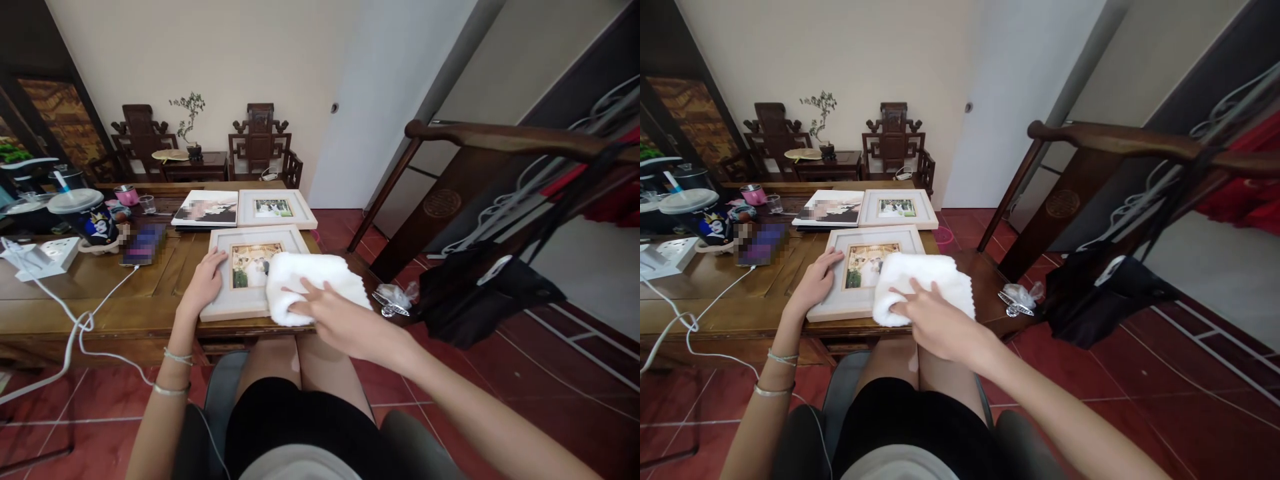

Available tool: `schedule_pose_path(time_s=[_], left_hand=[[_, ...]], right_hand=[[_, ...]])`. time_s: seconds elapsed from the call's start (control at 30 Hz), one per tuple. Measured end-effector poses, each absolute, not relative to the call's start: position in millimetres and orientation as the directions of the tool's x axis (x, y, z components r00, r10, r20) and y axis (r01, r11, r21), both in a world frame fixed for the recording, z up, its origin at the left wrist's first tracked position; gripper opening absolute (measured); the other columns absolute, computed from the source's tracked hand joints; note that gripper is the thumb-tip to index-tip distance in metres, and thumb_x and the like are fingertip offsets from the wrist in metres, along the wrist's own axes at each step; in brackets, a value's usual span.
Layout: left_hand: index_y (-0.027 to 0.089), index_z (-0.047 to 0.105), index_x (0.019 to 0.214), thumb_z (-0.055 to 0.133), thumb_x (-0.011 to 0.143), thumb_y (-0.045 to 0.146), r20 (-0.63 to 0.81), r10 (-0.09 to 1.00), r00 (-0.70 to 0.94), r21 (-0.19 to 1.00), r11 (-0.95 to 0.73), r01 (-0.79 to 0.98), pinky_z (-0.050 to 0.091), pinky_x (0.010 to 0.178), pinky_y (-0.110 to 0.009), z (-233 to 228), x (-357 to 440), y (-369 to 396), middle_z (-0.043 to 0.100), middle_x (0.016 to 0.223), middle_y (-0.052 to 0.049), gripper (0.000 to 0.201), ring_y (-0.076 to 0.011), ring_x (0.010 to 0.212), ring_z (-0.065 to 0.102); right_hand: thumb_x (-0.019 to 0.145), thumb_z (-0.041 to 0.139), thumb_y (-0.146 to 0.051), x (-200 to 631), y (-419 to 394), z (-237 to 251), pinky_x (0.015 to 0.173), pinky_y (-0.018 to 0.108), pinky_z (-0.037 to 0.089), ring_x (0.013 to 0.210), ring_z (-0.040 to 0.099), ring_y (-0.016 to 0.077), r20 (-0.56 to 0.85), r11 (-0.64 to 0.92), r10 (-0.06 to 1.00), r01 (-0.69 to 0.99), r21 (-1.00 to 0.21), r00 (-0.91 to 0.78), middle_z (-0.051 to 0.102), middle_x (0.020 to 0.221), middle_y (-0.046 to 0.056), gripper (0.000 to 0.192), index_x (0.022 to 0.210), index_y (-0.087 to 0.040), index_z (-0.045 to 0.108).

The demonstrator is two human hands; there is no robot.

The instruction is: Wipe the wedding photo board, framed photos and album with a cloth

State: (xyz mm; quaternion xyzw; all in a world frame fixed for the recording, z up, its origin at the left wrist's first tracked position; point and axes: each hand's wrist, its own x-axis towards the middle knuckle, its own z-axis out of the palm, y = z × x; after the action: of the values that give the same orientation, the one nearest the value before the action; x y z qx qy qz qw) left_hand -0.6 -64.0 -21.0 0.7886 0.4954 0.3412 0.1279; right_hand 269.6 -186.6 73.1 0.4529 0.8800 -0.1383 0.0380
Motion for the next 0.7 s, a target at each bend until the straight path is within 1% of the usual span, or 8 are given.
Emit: schedule_pose_path(time_s=[0.1, 0.13, 0.23, 0.3, 0.4, 0.47, 0.57, 0.7], left_hand=[[0.016, 0.062, 0.125, 0.04, 0.078, 0.01, 0.421, 0.864, 0.274, 0.549, -0.484, 0.681, 0.029, 0.118, -0.049, -21.0, -2.7, -62.9, 0.06, 0.134, -0.008, 0.052, -0.0256, 0.139, 0.04], [0.017, 0.062, 0.125, 0.04, 0.079, 0.011, 0.413, 0.868, 0.275, 0.56, -0.48, 0.676, 0.03, 0.117, -0.049, -20.2, -3.5, -62.9, 0.06, 0.135, -0.008, 0.051, -0.0255, 0.139, 0.04], [0.018, 0.061, 0.126, 0.039, 0.084, 0.015, 0.379, 0.881, 0.284, 0.588, -0.466, 0.661, 0.033, 0.115, -0.047, -17.0, -5.3, -63.8, 0.058, 0.138, -0.009, 0.048, -0.0247, 0.14, 0.039], [0.016, 0.061, 0.126, 0.037, 0.084, 0.015, 0.378, 0.874, 0.307, 0.579, -0.481, 0.658, 0.032, 0.116, -0.046, -15.5, -5.5, -64.7, 0.058, 0.137, -0.01, 0.048, -0.0241, 0.14, 0.038], [0.015, 0.061, 0.126, 0.036, 0.082, 0.012, 0.393, 0.853, 0.343, 0.555, -0.518, 0.651, 0.028, 0.118, -0.047, -15.6, -5.1, -65.2, 0.059, 0.136, -0.009, 0.051, -0.0236, 0.141, 0.037], [0.016, 0.061, 0.127, 0.037, 0.08, 0.011, 0.391, 0.85, 0.352, 0.558, -0.523, 0.644, 0.027, 0.118, -0.047, -16.6, -4.9, -65.1, 0.058, 0.137, -0.008, 0.052, -0.0234, 0.141, 0.037], [0.017, 0.061, 0.127, 0.038, 0.079, 0.009, 0.383, 0.849, 0.365, 0.566, -0.528, 0.633, 0.028, 0.118, -0.047, -16.9, -4.7, -65.3, 0.058, 0.137, -0.007, 0.054, -0.023, 0.141, 0.036], [0.017, 0.063, 0.124, 0.036, 0.076, 0.005, 0.392, 0.828, 0.4, 0.552, -0.56, 0.618, 0.031, 0.117, -0.045, -13.8, -3.8, -67.0, 0.06, 0.134, -0.006, 0.056, -0.0202, 0.138, 0.042]], right_hand=[[0.069, 0.037, 0.008, 226.9, -178.2, 74.6, 0.106, 0.071, 0.03, 0.143, 0.025, 0.0396, -0.157, 0.633, 0.721, 0.733, -0.248, -0.675, 0.042, 0.151, 0.01, 0.071, 0.13, -0.02, 0.059], [0.07, 0.037, 0.007, 212.1, -175.3, 75.3, 0.105, 0.072, 0.03, 0.142, 0.027, 0.0404, -0.152, 0.657, 0.697, 0.709, -0.259, -0.701, 0.042, 0.151, 0.008, 0.069, 0.13, -0.021, 0.059], [0.073, 0.039, 0.004, 183.7, -172.9, 75.0, 0.105, 0.075, 0.025, 0.142, 0.024, 0.0449, -0.176, 0.678, 0.674, 0.695, -0.24, -0.717, 0.035, 0.155, 0.009, 0.064, 0.13, -0.018, 0.059], [0.073, 0.04, 0.004, 186.6, -176.9, 71.1, 0.107, 0.073, 0.024, 0.143, 0.023, 0.044, -0.152, 0.666, 0.7, 0.714, -0.216, -0.698, 0.035, 0.155, 0.01, 0.064, 0.131, -0.016, 0.059], [0.07, 0.04, 0.005, 220.9, -187.2, 62.6, 0.109, 0.07, 0.022, 0.143, 0.024, 0.0407, -0.099, 0.624, 0.759, 0.763, -0.17, -0.643, 0.037, 0.154, 0.01, 0.067, 0.13, -0.017, 0.059], [0.068, 0.041, 0.005, 251.3, -191.8, 58.6, 0.11, 0.068, 0.024, 0.144, 0.023, 0.0394, -0.125, 0.545, 0.82, 0.829, -0.129, -0.558, 0.038, 0.154, 0.009, 0.066, 0.127, -0.017, 0.061], [0.069, 0.038, 0.006, 286.8, -185.0, 55.3, 0.112, 0.059, 0.027, 0.145, 0.025, 0.035, -0.113, 0.446, 0.884, 0.89, -0.092, -0.454, 0.043, 0.151, 0.011, 0.064, 0.124, -0.017, 0.063], [0.07, 0.037, 0.006, 302.7, -139.0, 50.5, 0.103, 0.046, 0.041, 0.136, 0.042, 0.0332, -0.019, 0.388, 0.919, 0.913, -0.127, -0.393, 0.059, 0.133, 0.016, 0.064, 0.126, -0.015, 0.062]])
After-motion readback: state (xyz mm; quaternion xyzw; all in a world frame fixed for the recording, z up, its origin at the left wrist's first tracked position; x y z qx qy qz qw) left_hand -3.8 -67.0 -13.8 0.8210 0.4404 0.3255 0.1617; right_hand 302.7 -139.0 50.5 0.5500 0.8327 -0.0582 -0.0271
